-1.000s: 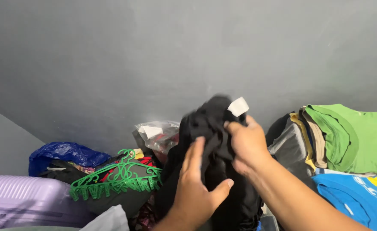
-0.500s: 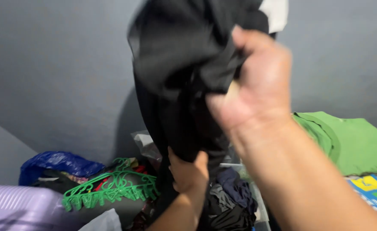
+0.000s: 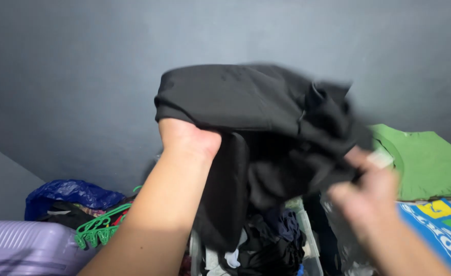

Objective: Organizing and hanging various items of clothing in a storage area.

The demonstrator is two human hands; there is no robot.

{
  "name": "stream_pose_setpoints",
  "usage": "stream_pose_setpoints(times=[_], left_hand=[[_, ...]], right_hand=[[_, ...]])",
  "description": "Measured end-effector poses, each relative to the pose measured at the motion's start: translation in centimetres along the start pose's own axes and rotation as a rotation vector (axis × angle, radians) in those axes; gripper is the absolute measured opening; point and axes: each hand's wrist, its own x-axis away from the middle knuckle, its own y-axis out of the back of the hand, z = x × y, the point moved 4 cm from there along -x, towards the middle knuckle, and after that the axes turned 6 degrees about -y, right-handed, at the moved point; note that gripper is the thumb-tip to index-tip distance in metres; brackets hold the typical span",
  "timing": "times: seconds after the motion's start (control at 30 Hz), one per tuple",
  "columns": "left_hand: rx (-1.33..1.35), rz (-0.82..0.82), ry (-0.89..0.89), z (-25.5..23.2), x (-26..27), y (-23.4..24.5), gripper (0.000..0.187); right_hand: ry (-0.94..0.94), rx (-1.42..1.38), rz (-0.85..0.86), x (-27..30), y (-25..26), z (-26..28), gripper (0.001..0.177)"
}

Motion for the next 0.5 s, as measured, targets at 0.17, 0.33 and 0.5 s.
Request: stream_pose_setpoints(times=[0.17, 0.33, 0.5], left_hand=[[-0.247, 0.040, -0.006, 1.6, 1.5, -0.4, 0.031], [-1.446, 0.186, -0.382, 0.1, 3.3, 7.2, 0.050], [-2.205, 0.220, 0.092, 1.3, 8.2, 12.5, 0.067]], right_hand=[[-0.207, -0.138, -0.149, -0.9, 5.8, -4.1, 0.041], [-0.157, -0.143, -0.156, -1.7, -2.6, 1.5, 0.038], [-0.138, -0.110, -0.117, -3.5, -10.7, 4.8, 0.035]])
